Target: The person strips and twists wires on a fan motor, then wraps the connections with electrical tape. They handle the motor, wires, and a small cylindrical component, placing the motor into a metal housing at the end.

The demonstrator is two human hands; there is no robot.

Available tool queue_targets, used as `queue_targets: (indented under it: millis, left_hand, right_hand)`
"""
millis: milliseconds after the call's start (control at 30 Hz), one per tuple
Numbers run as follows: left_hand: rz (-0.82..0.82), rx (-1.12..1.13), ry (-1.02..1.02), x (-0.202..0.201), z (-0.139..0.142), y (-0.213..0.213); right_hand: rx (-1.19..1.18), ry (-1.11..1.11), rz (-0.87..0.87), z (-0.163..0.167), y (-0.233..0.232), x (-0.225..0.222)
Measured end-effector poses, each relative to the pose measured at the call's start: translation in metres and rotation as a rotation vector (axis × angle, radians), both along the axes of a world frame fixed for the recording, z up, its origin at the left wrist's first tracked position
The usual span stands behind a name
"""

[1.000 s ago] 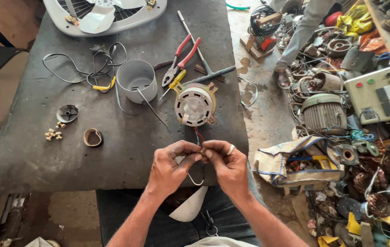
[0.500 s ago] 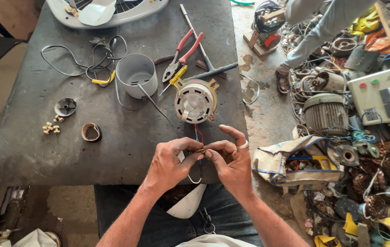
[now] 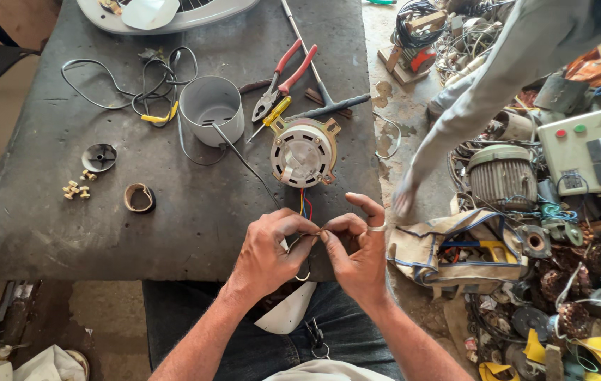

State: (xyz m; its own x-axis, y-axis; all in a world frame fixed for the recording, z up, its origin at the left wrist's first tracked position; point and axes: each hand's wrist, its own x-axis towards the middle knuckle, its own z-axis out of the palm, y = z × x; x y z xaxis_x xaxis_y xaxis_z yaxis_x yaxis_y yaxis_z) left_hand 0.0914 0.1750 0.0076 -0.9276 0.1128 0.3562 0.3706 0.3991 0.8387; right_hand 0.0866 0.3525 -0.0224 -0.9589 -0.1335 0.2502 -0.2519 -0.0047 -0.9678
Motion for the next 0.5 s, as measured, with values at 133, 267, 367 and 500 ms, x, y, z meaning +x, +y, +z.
queue_targets:
  millis: [133,267,367,500]
  left_hand:
    - [-0.044,-0.009,0.007,0.001,-0.002,-0.002]
    - [-0.023,-0.109,0.086,0.002,-0.006,-0.001]
    - [-0.025,-0.119,0.118,0.001,-0.008,-0.002]
    - [-0.07,-0.031,0.061,-0.002,-0.006,-0.007]
  right_hand:
    - [-0.106,-0.028,-0.005,-0.004,-0.002,0.001]
    - [-0.253,-0.349,-0.021,-0.007,-0.001,-0.006]
    - [-0.458,-0.759,0.032,-0.005,0.005,-0.018]
    - [-0.299,-0.553,0.134,0.003,0.015,-0.017]
